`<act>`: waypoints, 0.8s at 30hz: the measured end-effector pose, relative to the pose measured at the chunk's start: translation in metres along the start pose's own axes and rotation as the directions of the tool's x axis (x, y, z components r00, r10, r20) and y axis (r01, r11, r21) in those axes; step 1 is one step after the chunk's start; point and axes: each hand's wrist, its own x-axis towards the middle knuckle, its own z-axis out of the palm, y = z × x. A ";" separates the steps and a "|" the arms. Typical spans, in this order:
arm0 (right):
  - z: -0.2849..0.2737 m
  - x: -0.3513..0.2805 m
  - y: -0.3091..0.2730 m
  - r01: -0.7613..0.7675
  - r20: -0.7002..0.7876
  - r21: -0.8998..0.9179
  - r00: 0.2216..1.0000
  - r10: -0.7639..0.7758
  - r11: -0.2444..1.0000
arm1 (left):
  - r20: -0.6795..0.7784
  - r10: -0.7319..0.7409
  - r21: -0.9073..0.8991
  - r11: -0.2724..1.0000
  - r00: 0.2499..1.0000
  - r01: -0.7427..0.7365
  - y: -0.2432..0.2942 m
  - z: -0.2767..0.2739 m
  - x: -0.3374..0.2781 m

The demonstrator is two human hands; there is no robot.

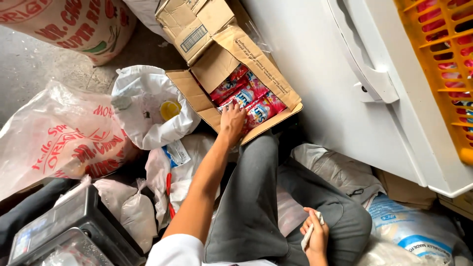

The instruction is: Opening sacks with a utility knife and sorting product sachets into containers

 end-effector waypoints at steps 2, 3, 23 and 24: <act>0.000 0.001 -0.001 0.021 0.017 0.015 1.000 -0.021 1.000 | -0.146 0.016 -0.055 0.998 0.989 -0.024 -0.004 -0.019 -0.003; 0.000 0.001 -0.001 0.038 0.033 0.029 0.999 -0.038 0.999 | -0.284 0.024 -0.106 0.993 0.958 -0.056 -0.006 -0.029 -0.005; 0.102 -0.124 -0.093 0.826 0.227 -0.362 0.528 -0.818 0.433 | -0.438 0.561 0.275 -0.661 0.703 0.698 0.181 -0.074 -0.192; 0.108 -0.135 -0.091 0.872 0.296 -0.366 0.441 -0.847 0.325 | -0.186 0.543 0.278 -0.770 0.819 0.574 0.194 -0.050 -0.191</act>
